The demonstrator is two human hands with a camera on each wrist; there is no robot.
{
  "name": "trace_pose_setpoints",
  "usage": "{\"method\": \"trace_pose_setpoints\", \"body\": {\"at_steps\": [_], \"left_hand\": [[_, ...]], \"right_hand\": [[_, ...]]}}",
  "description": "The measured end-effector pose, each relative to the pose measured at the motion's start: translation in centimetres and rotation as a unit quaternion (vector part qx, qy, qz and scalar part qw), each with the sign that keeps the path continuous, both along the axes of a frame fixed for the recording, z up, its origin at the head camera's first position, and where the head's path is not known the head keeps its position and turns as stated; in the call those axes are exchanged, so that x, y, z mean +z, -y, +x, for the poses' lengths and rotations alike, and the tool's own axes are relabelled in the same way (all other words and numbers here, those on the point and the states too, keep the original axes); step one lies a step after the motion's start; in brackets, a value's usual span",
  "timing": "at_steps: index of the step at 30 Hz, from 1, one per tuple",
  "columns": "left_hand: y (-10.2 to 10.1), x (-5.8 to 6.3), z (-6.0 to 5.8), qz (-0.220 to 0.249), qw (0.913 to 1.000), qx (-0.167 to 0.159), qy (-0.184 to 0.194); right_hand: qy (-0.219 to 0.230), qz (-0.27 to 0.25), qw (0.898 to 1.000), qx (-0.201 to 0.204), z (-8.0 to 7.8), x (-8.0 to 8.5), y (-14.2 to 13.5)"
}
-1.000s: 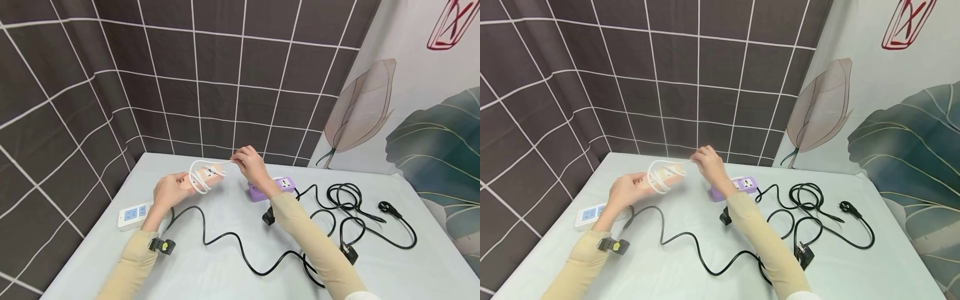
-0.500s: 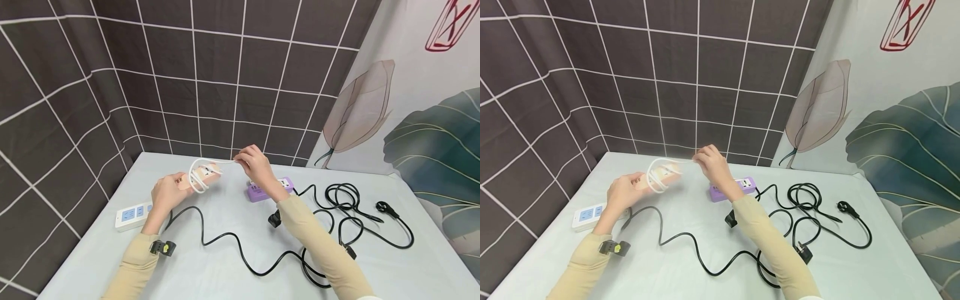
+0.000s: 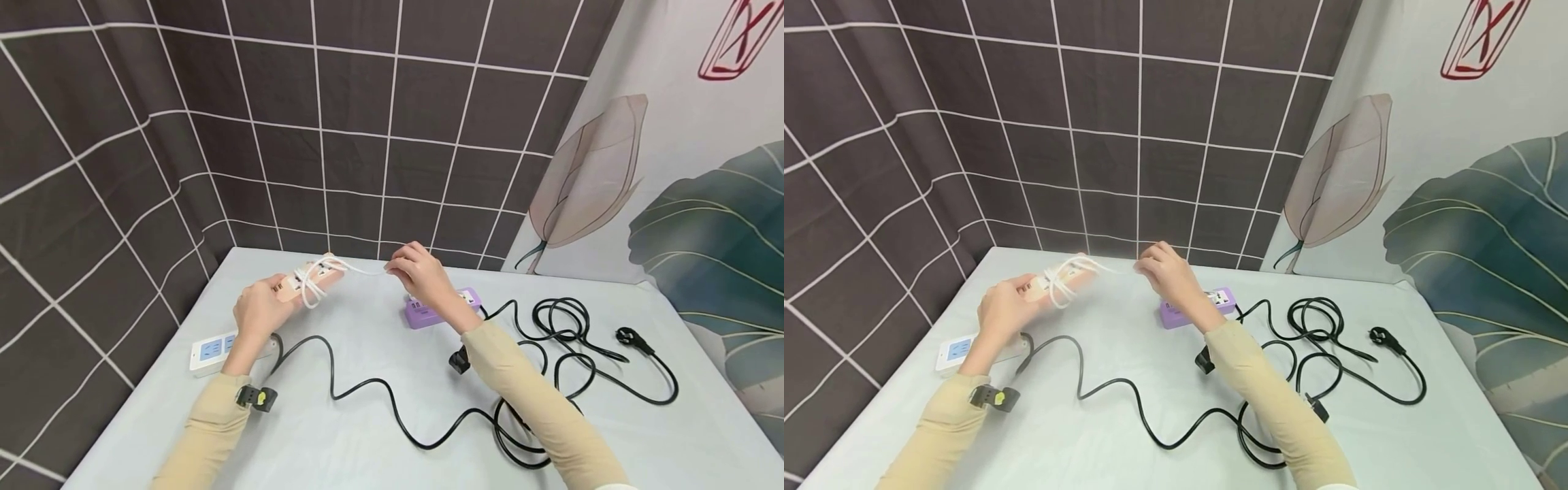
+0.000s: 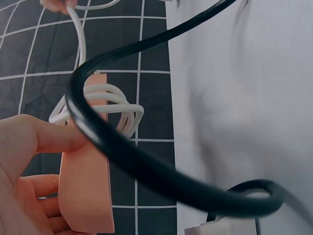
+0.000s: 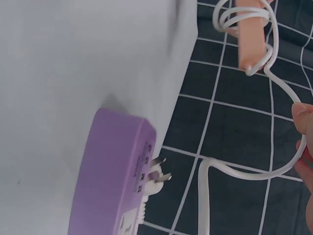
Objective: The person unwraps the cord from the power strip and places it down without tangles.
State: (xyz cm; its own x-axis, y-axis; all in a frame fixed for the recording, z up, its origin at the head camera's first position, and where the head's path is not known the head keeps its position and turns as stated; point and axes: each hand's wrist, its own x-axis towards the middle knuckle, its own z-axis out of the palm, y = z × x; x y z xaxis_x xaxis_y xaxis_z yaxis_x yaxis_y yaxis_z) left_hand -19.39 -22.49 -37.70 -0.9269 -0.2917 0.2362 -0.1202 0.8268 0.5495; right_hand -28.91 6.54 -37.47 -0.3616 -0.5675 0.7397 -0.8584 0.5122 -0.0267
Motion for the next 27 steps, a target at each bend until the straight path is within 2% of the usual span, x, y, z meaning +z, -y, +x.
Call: {"method": "trace_pose_setpoints", "body": {"at_steps": [8,17,27], "left_hand": [[0.1,0.5,0.3,0.014,0.9995,0.024,-0.014],[-0.2,0.9,0.4,0.013,0.9992,0.024,-0.031],[-0.5,0.9,0.4,0.008,0.9993,0.024,-0.027]], "right_hand": [[0.022,0.018,1.0,-0.001,-0.7,-1.0,-0.9],[0.038,0.027,0.999,-0.014,-1.4,-2.2,-1.0],[0.112,0.081,0.99,-0.028,-1.1,-1.9,0.3]]}}
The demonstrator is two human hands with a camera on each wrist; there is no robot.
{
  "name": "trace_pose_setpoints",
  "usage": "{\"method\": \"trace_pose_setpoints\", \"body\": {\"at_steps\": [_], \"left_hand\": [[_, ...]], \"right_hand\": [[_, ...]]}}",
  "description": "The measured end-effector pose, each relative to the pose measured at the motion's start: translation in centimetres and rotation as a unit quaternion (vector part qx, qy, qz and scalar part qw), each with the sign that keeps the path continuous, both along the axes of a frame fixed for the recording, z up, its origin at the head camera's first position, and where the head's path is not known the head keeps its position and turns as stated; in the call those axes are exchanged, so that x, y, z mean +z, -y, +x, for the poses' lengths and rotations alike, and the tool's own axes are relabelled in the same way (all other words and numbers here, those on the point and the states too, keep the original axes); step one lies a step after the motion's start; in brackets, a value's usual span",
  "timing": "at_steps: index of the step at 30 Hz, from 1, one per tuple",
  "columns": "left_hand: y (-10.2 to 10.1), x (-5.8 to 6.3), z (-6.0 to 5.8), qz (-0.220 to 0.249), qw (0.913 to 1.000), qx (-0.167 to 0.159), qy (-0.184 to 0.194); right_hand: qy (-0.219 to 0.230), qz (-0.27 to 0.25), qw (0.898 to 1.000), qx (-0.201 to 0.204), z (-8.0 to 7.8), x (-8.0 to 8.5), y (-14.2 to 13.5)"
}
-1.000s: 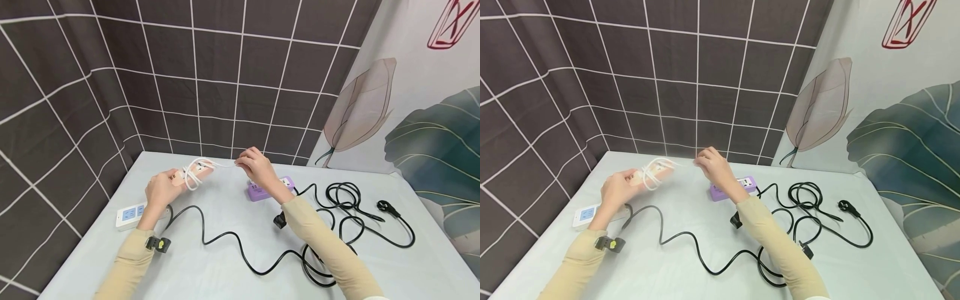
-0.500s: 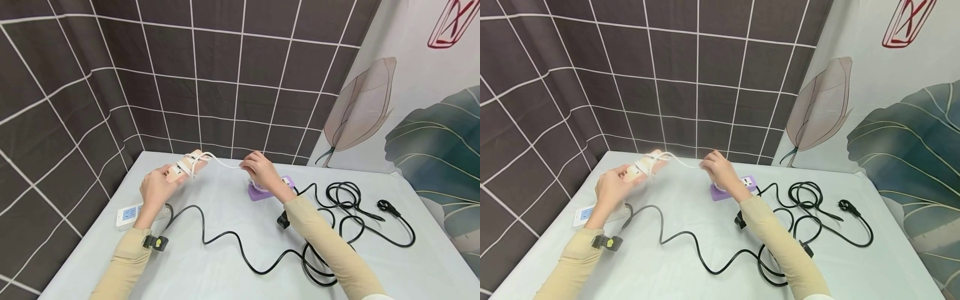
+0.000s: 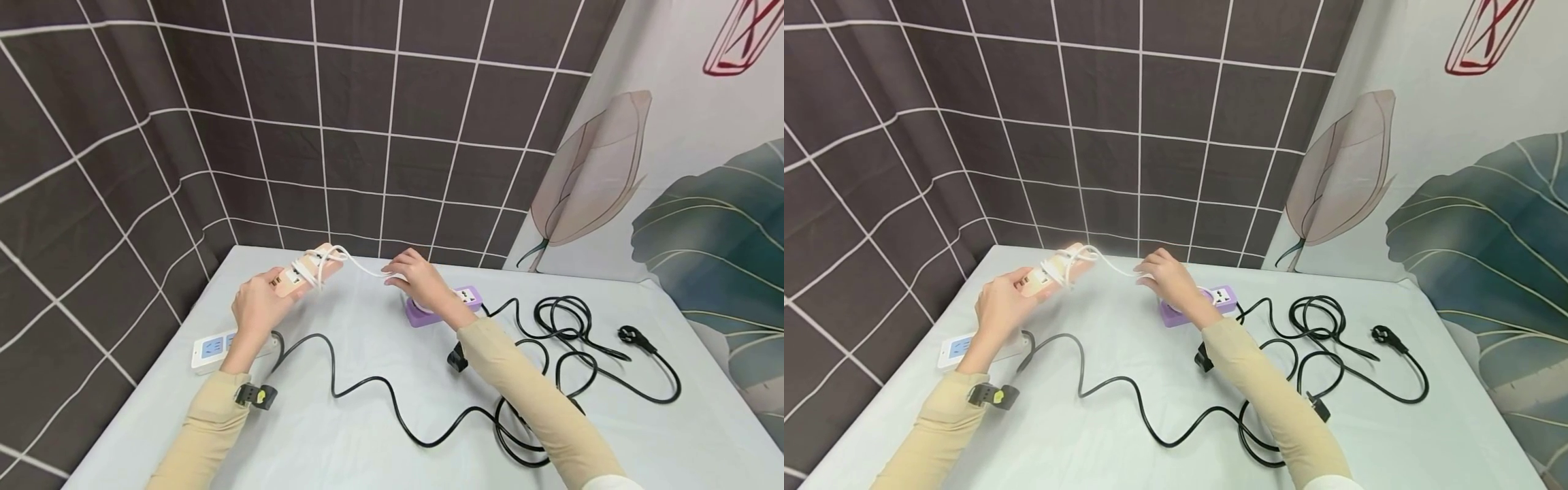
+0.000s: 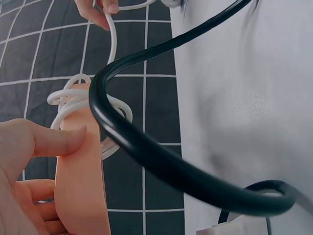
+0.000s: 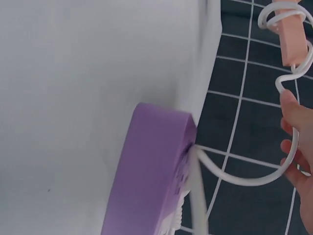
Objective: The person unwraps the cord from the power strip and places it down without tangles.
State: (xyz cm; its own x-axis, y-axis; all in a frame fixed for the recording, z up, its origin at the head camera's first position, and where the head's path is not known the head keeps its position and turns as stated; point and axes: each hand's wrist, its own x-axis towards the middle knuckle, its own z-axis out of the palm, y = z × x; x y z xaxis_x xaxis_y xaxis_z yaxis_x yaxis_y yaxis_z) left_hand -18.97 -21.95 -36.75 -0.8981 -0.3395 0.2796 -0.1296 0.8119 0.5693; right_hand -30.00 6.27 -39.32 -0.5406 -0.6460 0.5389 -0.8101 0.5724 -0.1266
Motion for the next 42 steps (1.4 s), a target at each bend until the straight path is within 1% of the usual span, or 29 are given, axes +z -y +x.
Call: {"method": "trace_pose_setpoints", "body": {"at_steps": [3,6,8,11,14,16,18,20,23,25,30,33,38,42], "left_hand": [[-0.1,0.0,0.1,0.001,1.0,-0.002,0.004],[-0.3,0.0,0.1,-0.001,0.9999,-0.01,0.005],[-0.5,0.0,0.1,-0.004,0.9999,-0.015,0.004],[-0.8,0.0,0.2,-0.012,0.9996,-0.024,0.006],[-1.1,0.1,0.3,-0.019,0.9993,-0.032,0.01],[-1.3,0.2,0.3,-0.022,0.999,-0.036,0.014],[-1.5,0.2,0.4,-0.023,0.9988,-0.04,0.015],[-1.6,0.2,0.4,-0.022,0.9988,-0.042,0.015],[-1.7,0.2,0.5,-0.025,0.9987,-0.042,0.015],[-1.6,0.1,0.6,-0.027,0.9986,-0.042,0.014],[-1.3,0.0,0.6,-0.028,0.9987,-0.04,0.015],[-1.0,-0.1,0.6,-0.022,0.9991,-0.034,0.015],[-0.5,-0.1,0.6,-0.01,0.9996,-0.024,0.011],[-0.4,0.1,0.7,-0.002,0.9999,-0.016,-0.001]], "right_hand": [[0.0,0.003,1.0,-0.002,0.3,0.5,0.8],[-0.02,-0.016,1.0,0.01,0.7,1.2,2.0],[-0.042,-0.029,0.998,0.03,0.9,1.9,2.9],[-0.074,-0.033,0.994,0.074,1.2,2.6,4.5],[-0.116,0.002,0.987,0.107,1.7,3.1,5.8],[-0.146,0.034,0.982,0.113,1.9,3.2,6.5],[-0.165,0.057,0.978,0.111,2.1,3.1,7.0],[-0.17,0.065,0.978,0.104,2.2,3.0,7.1],[-0.168,0.058,0.978,0.108,2.2,2.7,7.0],[-0.177,0.057,0.975,0.118,2.3,2.6,6.8],[-0.208,0.063,0.965,0.148,2.4,2.4,6.5],[-0.211,0.07,0.962,0.157,2.5,2.2,6.3],[-0.194,0.1,0.962,0.162,2.6,1.9,5.7],[-0.181,0.115,0.966,0.143,2.6,1.9,5.2]]}}
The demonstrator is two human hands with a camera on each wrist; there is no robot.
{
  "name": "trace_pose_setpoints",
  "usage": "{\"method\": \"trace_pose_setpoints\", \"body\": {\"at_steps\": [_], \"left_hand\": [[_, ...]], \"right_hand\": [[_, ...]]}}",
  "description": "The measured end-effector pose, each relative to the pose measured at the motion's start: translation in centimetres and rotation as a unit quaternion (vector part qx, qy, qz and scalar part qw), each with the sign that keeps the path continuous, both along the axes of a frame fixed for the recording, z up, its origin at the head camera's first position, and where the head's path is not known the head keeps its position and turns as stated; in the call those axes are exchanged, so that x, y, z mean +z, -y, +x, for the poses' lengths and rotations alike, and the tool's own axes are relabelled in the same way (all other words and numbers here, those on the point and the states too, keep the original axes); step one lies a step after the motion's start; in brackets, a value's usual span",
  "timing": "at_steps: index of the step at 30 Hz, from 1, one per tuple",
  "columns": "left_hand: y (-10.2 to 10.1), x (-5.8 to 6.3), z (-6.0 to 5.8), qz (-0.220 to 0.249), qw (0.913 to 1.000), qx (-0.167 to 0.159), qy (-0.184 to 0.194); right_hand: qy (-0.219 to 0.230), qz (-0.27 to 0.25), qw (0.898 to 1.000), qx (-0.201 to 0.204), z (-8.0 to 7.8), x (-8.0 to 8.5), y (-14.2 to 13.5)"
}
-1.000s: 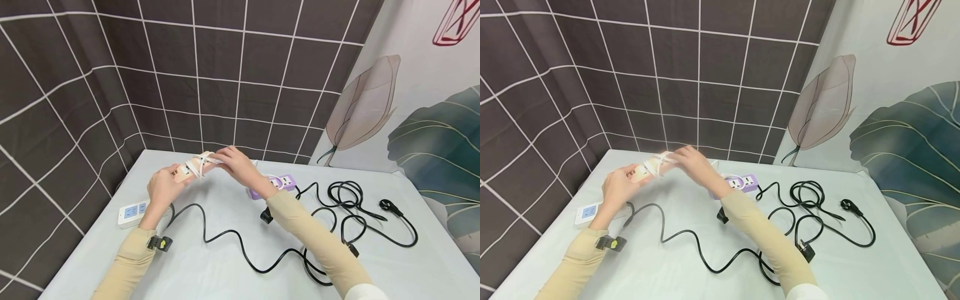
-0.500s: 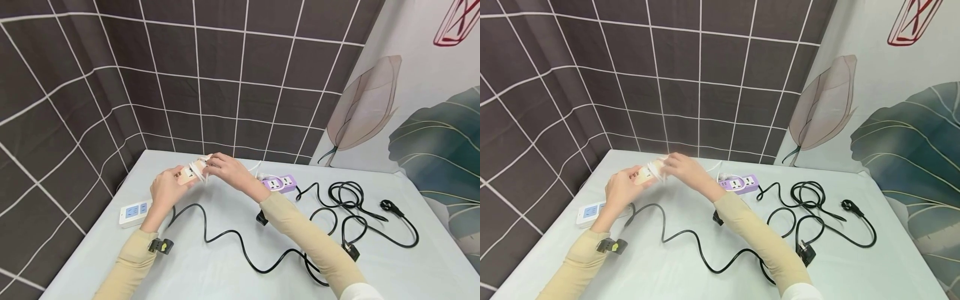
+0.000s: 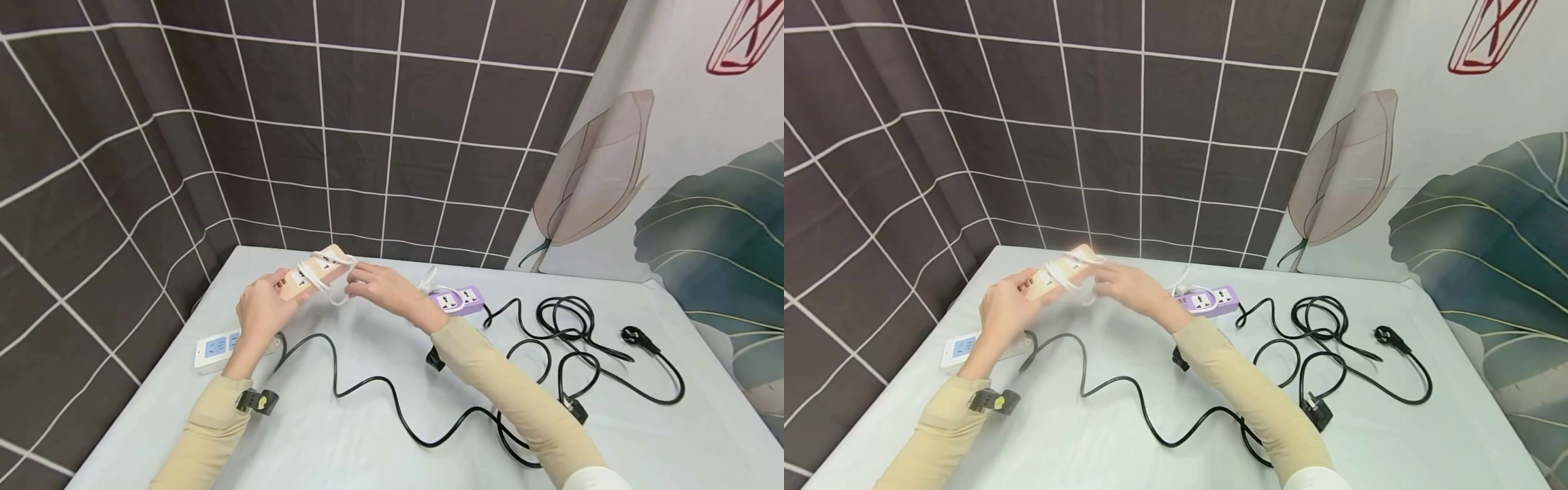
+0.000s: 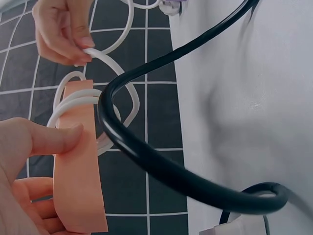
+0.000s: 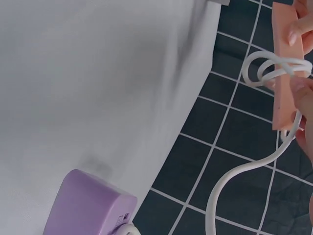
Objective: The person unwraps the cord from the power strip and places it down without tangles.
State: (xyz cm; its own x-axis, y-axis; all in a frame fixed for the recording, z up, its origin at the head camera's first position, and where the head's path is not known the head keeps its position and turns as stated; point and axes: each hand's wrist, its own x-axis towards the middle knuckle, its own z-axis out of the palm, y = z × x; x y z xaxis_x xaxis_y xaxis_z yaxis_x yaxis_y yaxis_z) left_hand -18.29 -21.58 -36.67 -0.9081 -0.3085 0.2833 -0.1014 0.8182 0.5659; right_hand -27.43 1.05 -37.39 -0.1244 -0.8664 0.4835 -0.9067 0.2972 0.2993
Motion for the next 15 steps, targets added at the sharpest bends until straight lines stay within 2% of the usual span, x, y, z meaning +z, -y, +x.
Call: {"method": "trace_pose_setpoints", "body": {"at_steps": [7,15], "left_hand": [[-0.1,0.2,0.1,0.004,0.9998,0.007,-0.019],[-0.1,0.3,0.4,0.0,0.9997,-0.003,-0.022]], "right_hand": [[0.02,0.0,0.998,-0.058,-0.5,-0.4,-0.3],[0.076,-0.075,0.991,-0.086,-1.2,-1.2,-0.3]]}}
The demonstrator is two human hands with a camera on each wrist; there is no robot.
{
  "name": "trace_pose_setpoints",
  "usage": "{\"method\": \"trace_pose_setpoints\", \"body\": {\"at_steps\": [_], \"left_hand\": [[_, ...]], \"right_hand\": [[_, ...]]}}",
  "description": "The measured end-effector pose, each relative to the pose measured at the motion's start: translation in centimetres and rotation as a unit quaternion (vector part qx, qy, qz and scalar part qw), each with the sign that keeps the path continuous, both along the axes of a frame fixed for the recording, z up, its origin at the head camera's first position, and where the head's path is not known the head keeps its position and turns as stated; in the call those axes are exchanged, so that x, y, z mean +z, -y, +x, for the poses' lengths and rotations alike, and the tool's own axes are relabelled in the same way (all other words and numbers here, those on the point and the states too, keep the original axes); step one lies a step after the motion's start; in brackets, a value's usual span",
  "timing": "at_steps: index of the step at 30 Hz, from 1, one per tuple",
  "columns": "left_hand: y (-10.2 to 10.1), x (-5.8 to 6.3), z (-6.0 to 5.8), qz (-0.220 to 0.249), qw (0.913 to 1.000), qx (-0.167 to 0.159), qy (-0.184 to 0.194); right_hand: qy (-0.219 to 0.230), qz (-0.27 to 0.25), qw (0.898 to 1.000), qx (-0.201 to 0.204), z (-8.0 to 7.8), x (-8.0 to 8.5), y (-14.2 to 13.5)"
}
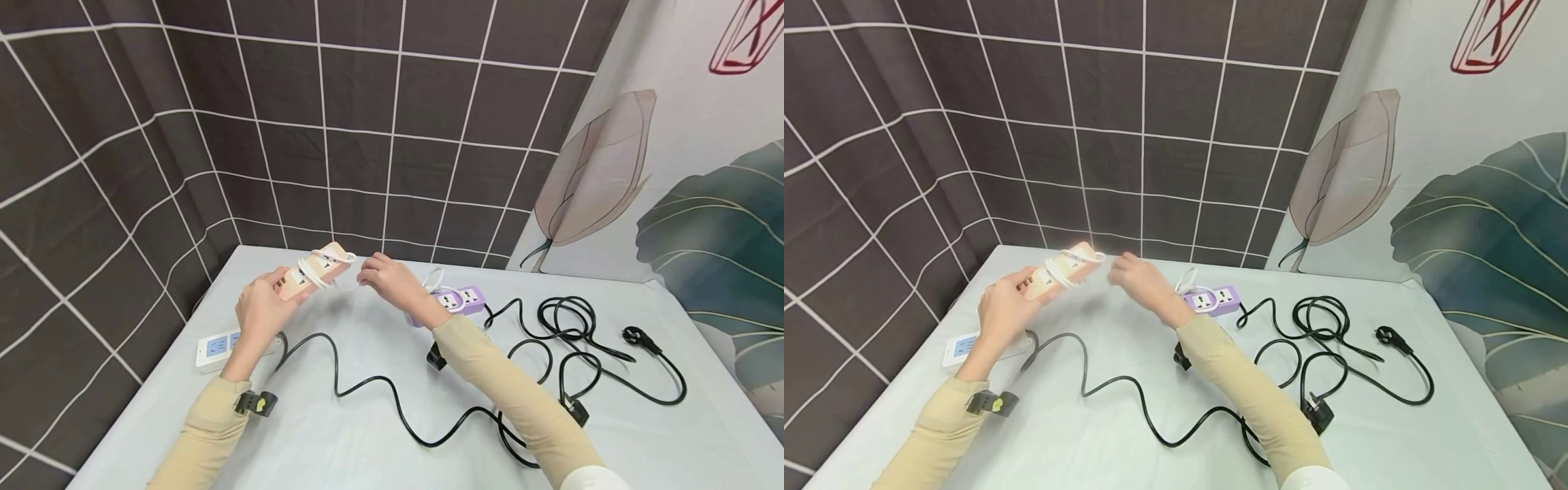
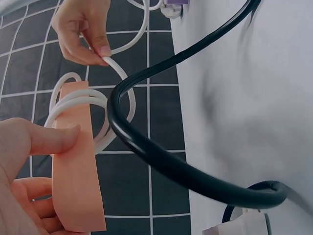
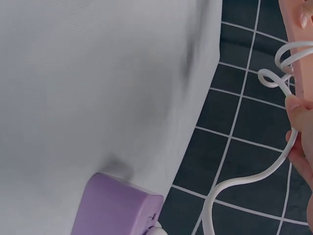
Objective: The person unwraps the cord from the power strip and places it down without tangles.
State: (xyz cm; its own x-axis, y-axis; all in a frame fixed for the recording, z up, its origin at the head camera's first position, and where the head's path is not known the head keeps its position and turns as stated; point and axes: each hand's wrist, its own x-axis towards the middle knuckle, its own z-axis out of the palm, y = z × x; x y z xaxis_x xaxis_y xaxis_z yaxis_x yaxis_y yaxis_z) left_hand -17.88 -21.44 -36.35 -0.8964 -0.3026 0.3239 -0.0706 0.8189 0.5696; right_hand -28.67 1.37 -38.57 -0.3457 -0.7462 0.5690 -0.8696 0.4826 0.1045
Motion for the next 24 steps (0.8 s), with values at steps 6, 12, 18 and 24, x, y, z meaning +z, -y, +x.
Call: {"method": "trace_pose_setpoints", "body": {"at_steps": [6,12,18,24], "left_hand": [[-0.31,-0.16,0.18,0.0,0.9998,-0.016,0.01],[-0.62,-0.49,0.15,0.002,0.9996,-0.024,0.017],[-0.7,-0.71,0.2,0.004,0.999,-0.044,0.012],[-0.7,-0.9,0.23,-0.014,0.998,-0.061,0.003]], "right_hand": [[0.006,-0.029,0.999,-0.02,-0.4,-0.26,-0.07],[0.008,-0.045,0.998,-0.039,-0.63,-0.27,-0.12],[0.038,-0.062,0.995,-0.066,-0.63,0.1,-0.44],[0.043,-0.084,0.993,-0.072,-0.88,0.33,-0.84]]}}
